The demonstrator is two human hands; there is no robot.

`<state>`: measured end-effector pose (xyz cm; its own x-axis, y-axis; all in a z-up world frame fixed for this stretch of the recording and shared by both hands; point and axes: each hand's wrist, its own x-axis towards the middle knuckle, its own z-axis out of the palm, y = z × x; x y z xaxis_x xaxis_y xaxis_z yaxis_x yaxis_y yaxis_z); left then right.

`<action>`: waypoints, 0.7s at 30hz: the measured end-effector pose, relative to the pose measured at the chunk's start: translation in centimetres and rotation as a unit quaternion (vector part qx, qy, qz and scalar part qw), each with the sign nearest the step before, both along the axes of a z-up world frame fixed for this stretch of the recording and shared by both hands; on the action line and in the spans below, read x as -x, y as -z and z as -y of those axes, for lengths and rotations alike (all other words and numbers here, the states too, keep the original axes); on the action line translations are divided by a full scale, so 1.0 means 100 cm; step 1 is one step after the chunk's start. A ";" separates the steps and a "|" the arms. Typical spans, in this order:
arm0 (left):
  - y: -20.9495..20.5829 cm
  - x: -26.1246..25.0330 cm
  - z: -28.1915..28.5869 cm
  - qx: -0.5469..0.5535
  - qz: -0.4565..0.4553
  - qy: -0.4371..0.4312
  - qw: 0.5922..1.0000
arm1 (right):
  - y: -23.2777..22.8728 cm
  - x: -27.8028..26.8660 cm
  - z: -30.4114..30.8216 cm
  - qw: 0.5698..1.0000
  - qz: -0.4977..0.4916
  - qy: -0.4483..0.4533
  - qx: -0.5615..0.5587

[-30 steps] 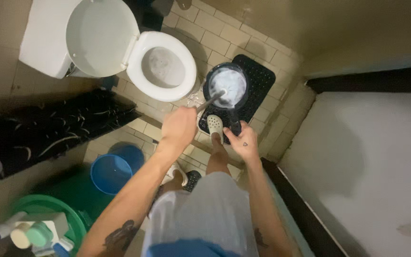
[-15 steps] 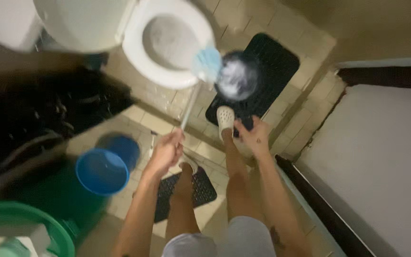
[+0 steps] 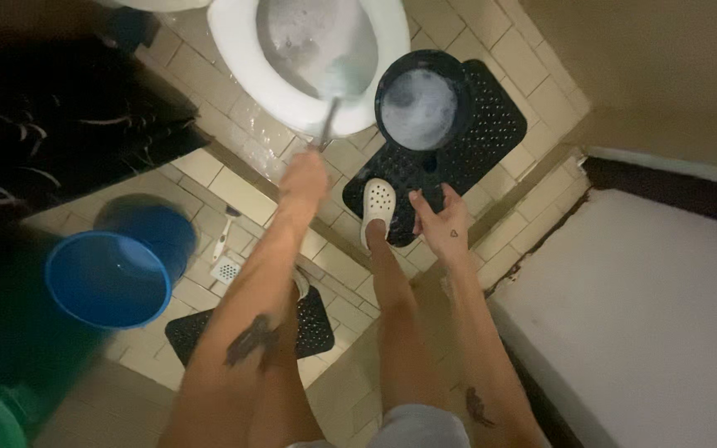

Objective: The person cleans a toilet by scrubbing the interior of the bowl with a brush and wiping the exterior surfaces of the seat and lid with a separate brush dipped in soapy water.

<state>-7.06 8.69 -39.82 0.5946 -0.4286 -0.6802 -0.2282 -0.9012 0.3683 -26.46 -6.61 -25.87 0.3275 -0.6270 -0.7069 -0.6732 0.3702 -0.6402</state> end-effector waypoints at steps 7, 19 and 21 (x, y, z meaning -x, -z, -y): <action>-0.028 -0.014 0.007 -0.071 -0.021 0.000 0.997 | -0.025 -0.015 0.022 1.000 0.030 0.003 0.002; 0.015 -0.044 0.102 0.022 -0.071 -0.015 0.997 | -0.042 -0.021 0.048 0.999 0.041 0.028 0.014; 0.005 -0.041 0.096 0.000 -0.090 -0.023 0.996 | -0.042 -0.018 0.051 0.998 0.061 -0.010 0.011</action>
<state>-2.92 -0.89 -40.30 0.4824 -0.4043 -0.7770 -0.1182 -0.9090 0.3996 -24.68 -11.76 -21.64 0.4227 -0.6341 -0.6475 -0.5978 0.3419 -0.7251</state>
